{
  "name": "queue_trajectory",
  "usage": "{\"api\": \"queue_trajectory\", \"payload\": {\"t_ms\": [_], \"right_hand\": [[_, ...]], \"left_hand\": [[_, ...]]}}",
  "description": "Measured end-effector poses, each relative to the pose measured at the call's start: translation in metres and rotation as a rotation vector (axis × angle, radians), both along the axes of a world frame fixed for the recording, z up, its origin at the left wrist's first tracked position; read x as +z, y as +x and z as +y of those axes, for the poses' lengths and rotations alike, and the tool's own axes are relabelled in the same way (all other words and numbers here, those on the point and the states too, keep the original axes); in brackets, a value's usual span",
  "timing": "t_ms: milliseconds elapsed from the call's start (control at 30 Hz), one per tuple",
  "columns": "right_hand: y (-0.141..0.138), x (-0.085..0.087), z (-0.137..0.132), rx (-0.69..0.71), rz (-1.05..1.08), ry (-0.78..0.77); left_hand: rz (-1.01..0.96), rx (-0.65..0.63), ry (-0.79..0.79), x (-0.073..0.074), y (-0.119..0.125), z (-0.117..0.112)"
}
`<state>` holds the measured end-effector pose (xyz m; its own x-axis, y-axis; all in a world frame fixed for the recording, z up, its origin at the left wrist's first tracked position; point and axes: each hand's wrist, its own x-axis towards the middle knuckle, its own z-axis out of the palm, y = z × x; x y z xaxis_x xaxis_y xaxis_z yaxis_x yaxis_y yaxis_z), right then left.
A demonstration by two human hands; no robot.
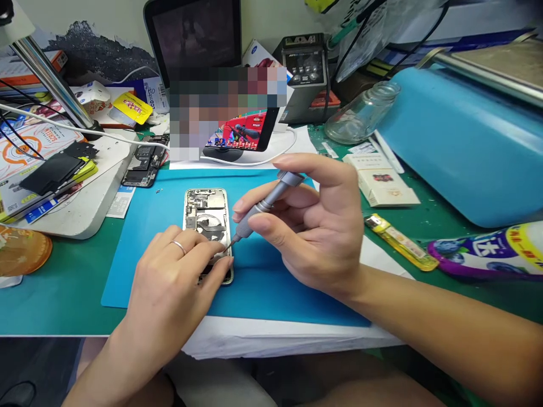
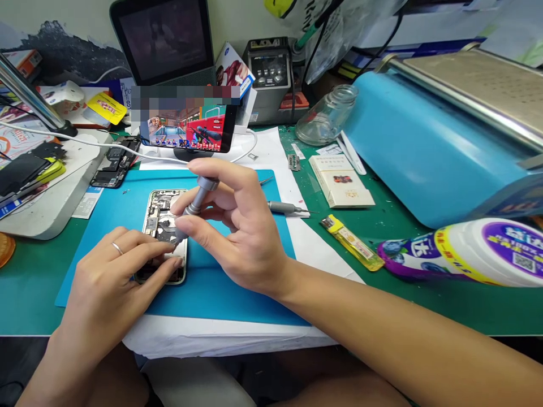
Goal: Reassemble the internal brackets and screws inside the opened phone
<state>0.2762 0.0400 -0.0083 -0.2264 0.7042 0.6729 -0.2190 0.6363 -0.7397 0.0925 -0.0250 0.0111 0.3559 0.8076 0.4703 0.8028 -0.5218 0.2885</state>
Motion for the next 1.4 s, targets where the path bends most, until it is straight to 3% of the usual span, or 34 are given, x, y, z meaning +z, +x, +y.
{"api": "queue_trajectory", "payload": {"t_ms": [300, 600, 900, 1133, 1400], "right_hand": [[-0.002, -0.003, 0.004, 0.091, 0.039, -0.088], [0.0, -0.002, 0.008, 0.097, -0.018, -0.05], [0.0, -0.006, 0.007, 0.085, 0.007, 0.077], [0.0, -0.005, 0.001, 0.068, 0.003, 0.121], [0.007, 0.001, 0.0, 0.053, -0.195, 0.29]], "left_hand": [[0.037, -0.004, 0.026, -0.003, -0.008, 0.001], [0.04, 0.026, 0.042, -0.004, -0.013, 0.0], [0.075, -0.017, 0.056, -0.02, -0.014, -0.036], [0.057, -0.059, 0.071, -0.021, -0.013, -0.038], [0.121, -0.116, 0.06, -0.026, -0.015, -0.04]]}}
